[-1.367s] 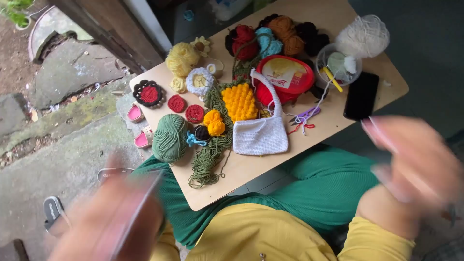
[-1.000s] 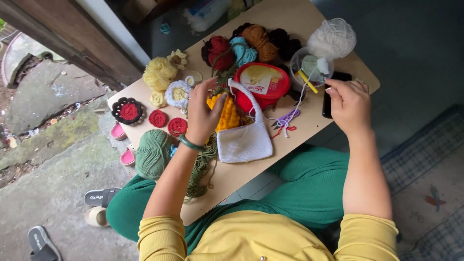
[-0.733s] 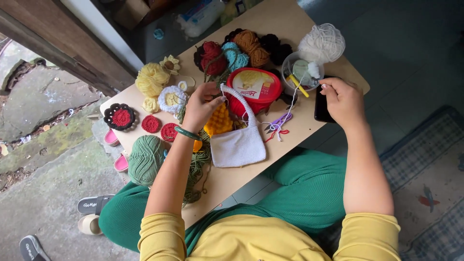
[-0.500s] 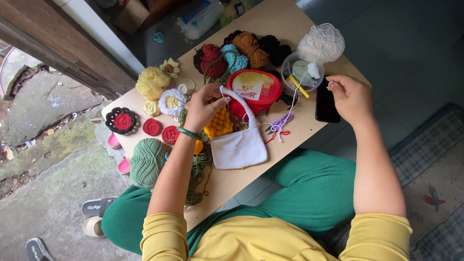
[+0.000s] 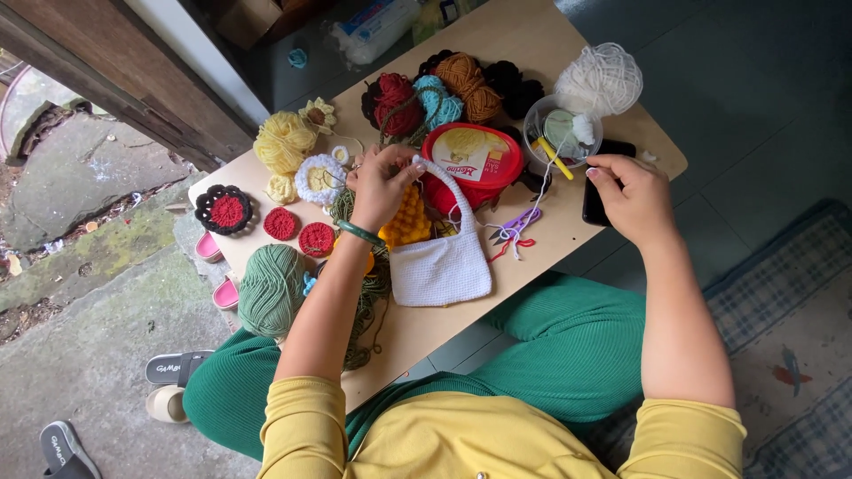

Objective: A person is crocheting a small white item using a crochet hook and white yarn while sitting on the floor.

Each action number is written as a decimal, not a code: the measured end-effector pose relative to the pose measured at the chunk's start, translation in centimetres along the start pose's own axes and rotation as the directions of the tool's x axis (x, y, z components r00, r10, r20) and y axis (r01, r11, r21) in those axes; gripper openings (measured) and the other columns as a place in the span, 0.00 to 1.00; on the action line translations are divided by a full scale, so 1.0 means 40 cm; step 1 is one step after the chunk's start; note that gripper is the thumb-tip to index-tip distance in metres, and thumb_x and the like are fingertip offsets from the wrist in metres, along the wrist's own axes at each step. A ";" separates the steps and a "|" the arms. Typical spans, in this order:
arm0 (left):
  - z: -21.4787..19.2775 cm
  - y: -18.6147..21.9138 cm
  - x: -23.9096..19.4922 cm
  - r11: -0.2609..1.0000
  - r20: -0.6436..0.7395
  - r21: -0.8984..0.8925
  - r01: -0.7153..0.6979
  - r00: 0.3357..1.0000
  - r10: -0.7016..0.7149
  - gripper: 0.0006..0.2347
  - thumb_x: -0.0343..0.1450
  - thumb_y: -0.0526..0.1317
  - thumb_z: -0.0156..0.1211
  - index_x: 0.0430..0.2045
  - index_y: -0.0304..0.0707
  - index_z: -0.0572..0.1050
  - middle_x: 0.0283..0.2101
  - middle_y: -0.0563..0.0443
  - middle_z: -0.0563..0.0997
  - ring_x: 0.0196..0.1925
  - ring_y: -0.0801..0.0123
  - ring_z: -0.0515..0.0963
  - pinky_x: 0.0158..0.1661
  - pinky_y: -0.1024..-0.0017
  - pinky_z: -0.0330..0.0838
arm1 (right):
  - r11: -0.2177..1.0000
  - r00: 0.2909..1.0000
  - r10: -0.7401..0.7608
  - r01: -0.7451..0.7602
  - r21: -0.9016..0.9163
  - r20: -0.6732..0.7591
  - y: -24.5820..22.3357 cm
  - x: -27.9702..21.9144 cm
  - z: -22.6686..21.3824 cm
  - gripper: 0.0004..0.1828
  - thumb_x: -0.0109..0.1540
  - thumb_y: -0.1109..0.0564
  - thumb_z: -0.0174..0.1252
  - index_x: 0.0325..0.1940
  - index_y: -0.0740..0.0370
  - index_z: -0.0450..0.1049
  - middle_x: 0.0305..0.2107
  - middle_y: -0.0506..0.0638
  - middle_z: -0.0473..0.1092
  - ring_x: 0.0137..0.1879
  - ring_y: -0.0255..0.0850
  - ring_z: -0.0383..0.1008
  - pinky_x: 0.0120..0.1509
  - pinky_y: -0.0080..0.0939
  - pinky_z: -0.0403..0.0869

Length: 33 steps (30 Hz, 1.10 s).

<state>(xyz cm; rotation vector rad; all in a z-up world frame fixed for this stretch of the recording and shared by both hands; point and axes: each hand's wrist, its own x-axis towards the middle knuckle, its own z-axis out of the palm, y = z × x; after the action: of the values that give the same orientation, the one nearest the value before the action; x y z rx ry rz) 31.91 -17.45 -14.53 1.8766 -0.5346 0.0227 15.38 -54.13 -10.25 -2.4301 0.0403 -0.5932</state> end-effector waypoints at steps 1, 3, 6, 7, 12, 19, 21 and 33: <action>0.005 -0.016 -0.002 0.996 0.004 -0.003 -0.090 0.996 0.090 0.09 0.70 0.43 0.70 0.41 0.46 0.82 0.38 0.48 0.71 0.46 0.57 0.74 0.50 0.62 0.66 | 1.000 1.000 -0.012 0.012 0.005 -0.012 -0.003 0.000 0.001 0.09 0.72 0.65 0.61 0.55 0.61 0.84 0.35 0.59 0.78 0.45 0.53 0.79 0.46 0.51 0.77; 0.005 0.002 -0.024 0.964 0.006 0.011 -0.265 0.964 0.265 0.06 0.71 0.39 0.69 0.39 0.43 0.80 0.40 0.48 0.74 0.50 0.56 0.75 0.53 0.59 0.67 | 1.000 0.999 -0.023 0.023 0.002 -0.025 -0.010 0.002 -0.007 0.09 0.72 0.65 0.61 0.55 0.62 0.84 0.36 0.60 0.78 0.45 0.54 0.79 0.46 0.52 0.78; 0.003 0.079 -0.091 0.864 0.006 -0.025 -0.503 0.864 0.503 0.05 0.71 0.29 0.62 0.38 0.36 0.77 0.44 0.45 0.78 0.56 0.52 0.75 0.58 0.55 0.67 | 0.998 0.996 -0.067 0.067 -0.008 -0.054 -0.001 0.005 -0.014 0.08 0.72 0.65 0.63 0.55 0.62 0.84 0.35 0.58 0.78 0.45 0.54 0.79 0.49 0.51 0.77; 0.001 0.113 -0.120 0.818 0.001 -0.078 -0.569 0.821 0.571 0.07 0.71 0.25 0.56 0.39 0.33 0.76 0.47 0.42 0.79 0.58 0.49 0.75 0.60 0.54 0.67 | 0.995 0.993 -0.097 0.096 -0.018 -0.071 0.005 0.004 -0.015 0.08 0.72 0.65 0.64 0.54 0.61 0.84 0.35 0.56 0.78 0.45 0.54 0.79 0.51 0.50 0.77; -0.048 0.231 -0.310 0.715 -0.129 -0.331 -0.616 0.780 0.612 0.05 0.70 0.22 0.49 0.27 0.28 0.69 0.45 0.30 0.80 0.53 0.33 0.79 0.51 0.42 0.73 | 0.996 0.992 -0.094 0.093 -0.017 -0.079 0.027 -0.006 -0.008 0.06 0.73 0.64 0.65 0.54 0.62 0.84 0.35 0.54 0.78 0.45 0.50 0.79 0.53 0.48 0.77; -0.073 0.236 -0.459 0.633 -0.329 -0.405 -0.660 0.751 0.573 0.06 0.73 0.32 0.56 0.26 0.34 0.68 0.39 0.29 0.81 0.39 0.41 0.86 0.36 0.52 0.79 | 0.977 0.981 0.182 -0.173 -0.126 0.072 -0.062 0.003 0.054 0.20 0.65 0.54 0.69 0.56 0.69 0.75 0.37 0.62 0.74 0.49 0.60 0.76 0.56 0.58 0.75; -0.070 0.241 -0.475 0.635 -0.352 -0.394 -0.665 0.747 0.564 0.05 0.73 0.33 0.56 0.29 0.32 0.68 0.36 0.27 0.81 0.36 0.43 0.85 0.34 0.54 0.80 | 0.969 0.972 0.202 -0.181 -0.171 0.120 -0.035 0.009 0.084 0.25 0.64 0.51 0.70 0.57 0.69 0.73 0.37 0.62 0.74 0.49 0.61 0.76 0.56 0.60 0.75; -0.078 0.245 -0.488 0.717 -0.405 -0.342 -0.607 0.784 0.470 0.05 0.74 0.32 0.53 0.36 0.29 0.65 0.33 0.26 0.81 0.29 0.51 0.83 0.29 0.66 0.77 | 0.926 0.936 0.346 -0.352 -0.135 -0.064 0.137 0.011 0.023 0.07 0.76 0.57 0.58 0.53 0.61 0.79 0.31 0.56 0.75 0.42 0.54 0.78 0.47 0.50 0.76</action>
<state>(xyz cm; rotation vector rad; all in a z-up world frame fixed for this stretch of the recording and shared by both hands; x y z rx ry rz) 11.51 -10.43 -9.93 1.1660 -0.7981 0.5218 16.79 -58.08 -13.95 -2.4659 0.5395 -0.4865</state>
